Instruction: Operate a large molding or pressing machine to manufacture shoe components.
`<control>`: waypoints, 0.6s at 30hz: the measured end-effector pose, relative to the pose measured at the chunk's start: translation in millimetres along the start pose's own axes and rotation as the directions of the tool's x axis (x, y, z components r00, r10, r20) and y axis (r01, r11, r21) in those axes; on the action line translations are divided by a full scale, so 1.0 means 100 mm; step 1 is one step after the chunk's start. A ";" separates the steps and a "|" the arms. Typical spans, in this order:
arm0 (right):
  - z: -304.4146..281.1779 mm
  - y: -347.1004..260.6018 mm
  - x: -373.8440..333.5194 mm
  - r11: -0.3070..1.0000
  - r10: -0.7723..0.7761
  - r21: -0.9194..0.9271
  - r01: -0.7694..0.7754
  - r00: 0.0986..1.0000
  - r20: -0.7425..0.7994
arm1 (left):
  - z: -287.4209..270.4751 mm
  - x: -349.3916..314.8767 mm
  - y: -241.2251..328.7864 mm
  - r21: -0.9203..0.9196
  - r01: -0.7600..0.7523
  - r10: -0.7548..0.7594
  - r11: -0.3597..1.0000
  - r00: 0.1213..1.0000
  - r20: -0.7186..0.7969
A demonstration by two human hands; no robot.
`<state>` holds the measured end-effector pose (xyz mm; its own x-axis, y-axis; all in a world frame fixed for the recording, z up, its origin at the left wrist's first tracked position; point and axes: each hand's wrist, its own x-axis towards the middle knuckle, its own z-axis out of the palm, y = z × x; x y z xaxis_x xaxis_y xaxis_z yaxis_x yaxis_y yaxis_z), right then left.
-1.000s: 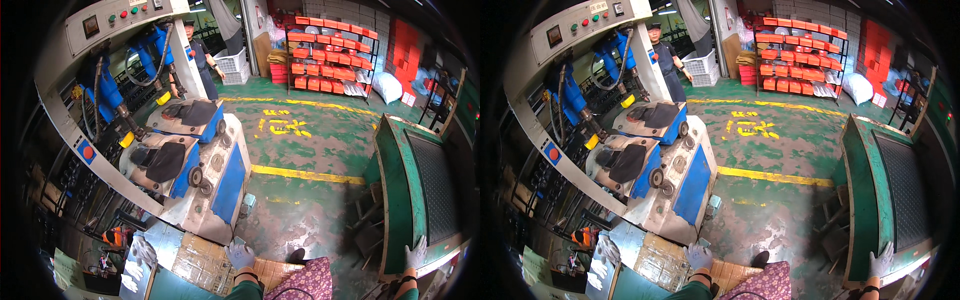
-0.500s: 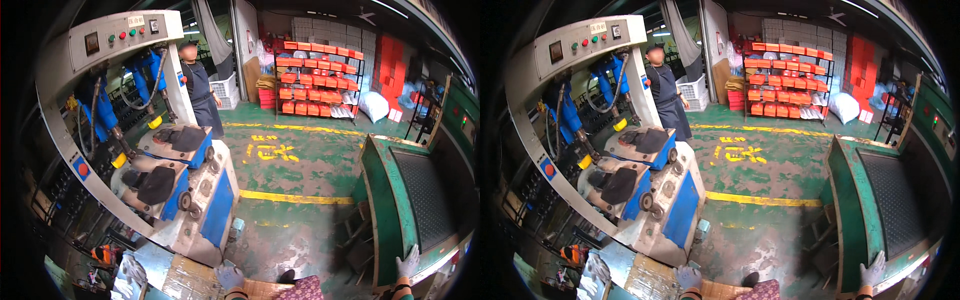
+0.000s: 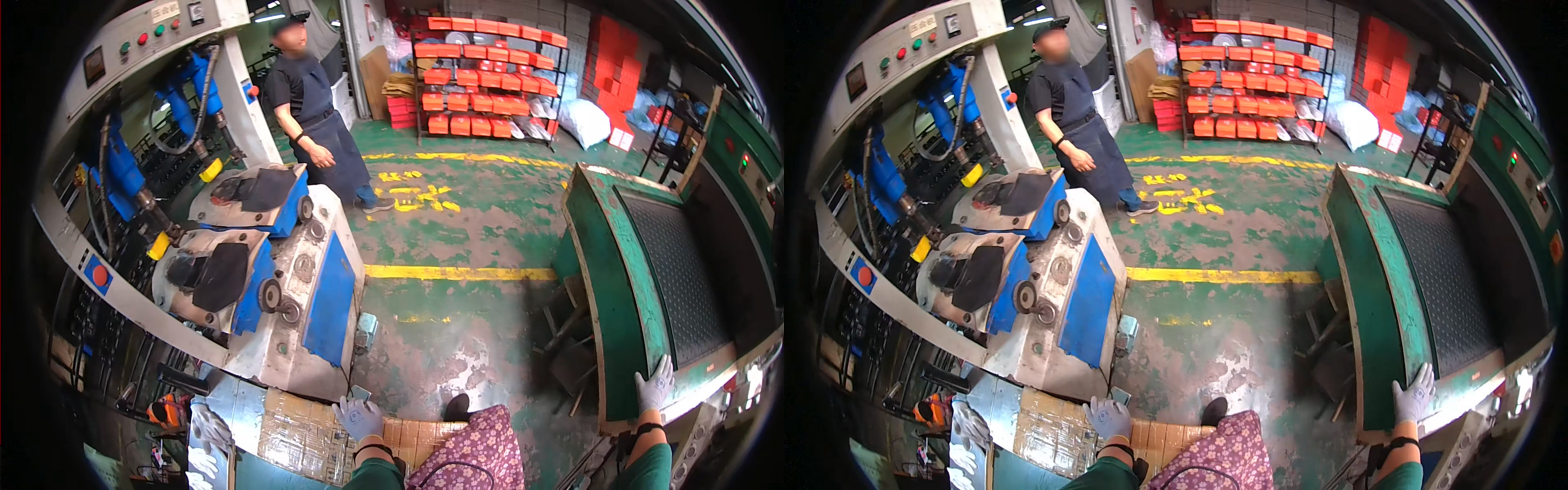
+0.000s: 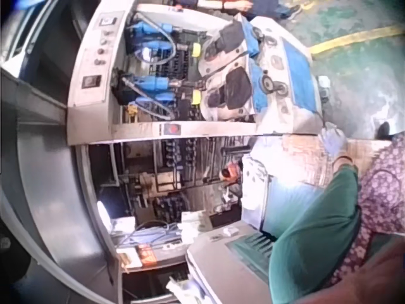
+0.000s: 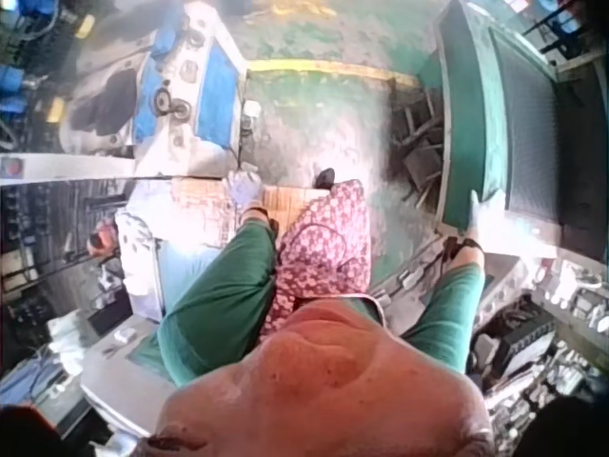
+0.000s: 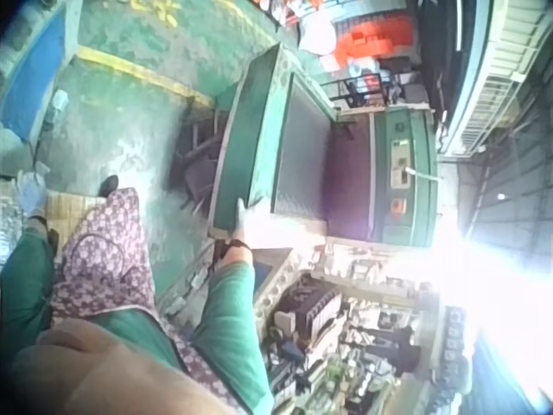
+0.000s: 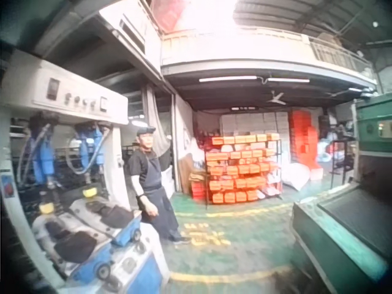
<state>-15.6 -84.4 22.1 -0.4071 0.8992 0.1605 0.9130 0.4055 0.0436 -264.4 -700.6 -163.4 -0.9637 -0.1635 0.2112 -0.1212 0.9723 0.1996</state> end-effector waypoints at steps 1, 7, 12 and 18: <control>-0.02 0.02 -0.01 1.000 -0.007 0.004 0.007 1.000 0.001 | 0.01 0.00 -0.01 -0.002 -0.017 0.017 1.000 1.000 0.013; -0.07 -0.03 -0.06 1.000 -0.015 0.009 0.016 1.000 -0.019 | -0.06 0.02 0.04 0.045 0.013 -0.018 0.999 0.995 0.099; -0.13 -0.08 -0.06 1.000 0.002 0.006 -0.002 1.000 0.001 | 0.00 -0.02 -0.01 0.003 -0.054 0.053 0.999 0.995 0.080; -0.10 -0.06 -0.05 1.000 0.011 -0.009 -0.011 0.999 -0.032 | 0.13 -0.06 -0.05 0.016 -0.010 0.009 1.000 0.998 0.063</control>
<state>-18.6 -92.8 30.6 -0.3962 0.8977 0.1929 0.9177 0.3940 0.0512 -261.4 -702.6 -178.0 -0.9778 -0.1439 0.1526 -0.1152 0.9765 0.1823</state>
